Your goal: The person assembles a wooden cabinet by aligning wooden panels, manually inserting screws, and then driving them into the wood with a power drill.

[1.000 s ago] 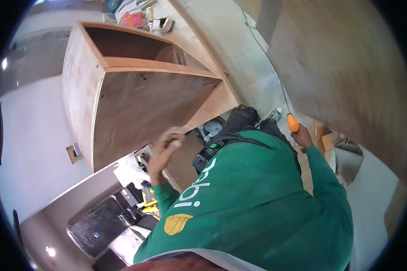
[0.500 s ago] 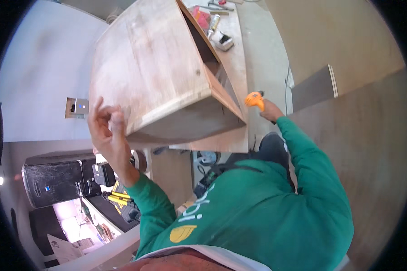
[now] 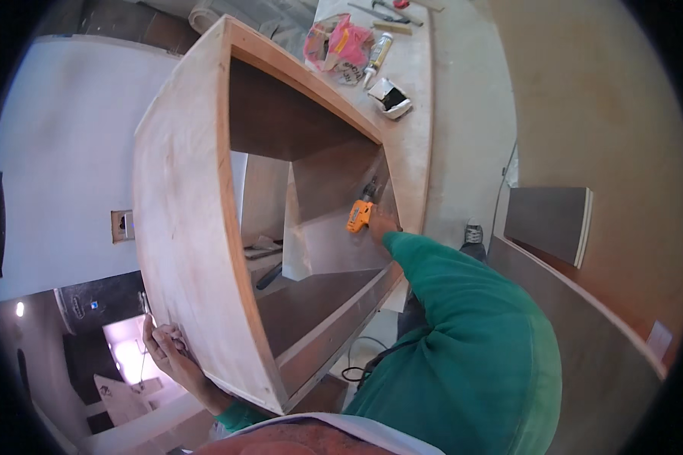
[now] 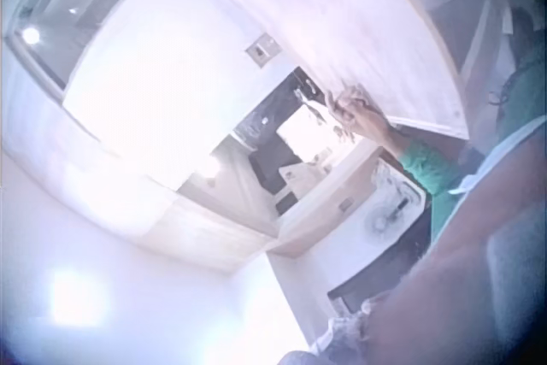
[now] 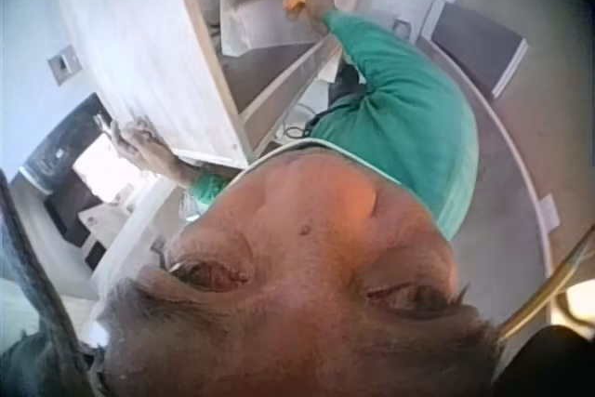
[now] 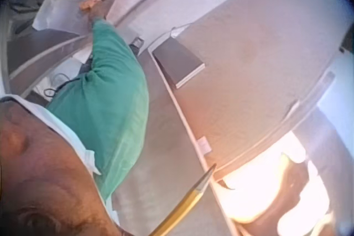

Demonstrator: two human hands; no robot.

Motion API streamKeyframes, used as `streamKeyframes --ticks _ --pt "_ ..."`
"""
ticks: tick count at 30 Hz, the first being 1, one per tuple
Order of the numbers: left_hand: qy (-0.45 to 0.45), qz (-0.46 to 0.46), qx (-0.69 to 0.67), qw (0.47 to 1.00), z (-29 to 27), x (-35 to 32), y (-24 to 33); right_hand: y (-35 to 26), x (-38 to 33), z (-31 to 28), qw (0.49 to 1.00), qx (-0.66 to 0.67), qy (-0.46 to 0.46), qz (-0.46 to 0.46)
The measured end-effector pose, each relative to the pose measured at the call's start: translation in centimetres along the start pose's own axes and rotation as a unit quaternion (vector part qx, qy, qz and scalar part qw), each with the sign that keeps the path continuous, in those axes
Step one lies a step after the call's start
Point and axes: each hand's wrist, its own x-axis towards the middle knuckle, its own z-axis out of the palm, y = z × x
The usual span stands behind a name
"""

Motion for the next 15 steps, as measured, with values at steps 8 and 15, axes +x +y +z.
streamKeyframes --ticks 8,15 --pt "-0.051 0.003 0.053 0.997 -1.3 0.1 -0.6 3.2 -0.9 -1.9 0.975 0.109 -0.187 -0.054" --pt "-0.323 0.101 0.168 0.926 -1.3 6.0 10.8 27.6 1.2 -4.9 0.974 -0.039 -0.07 -0.21"
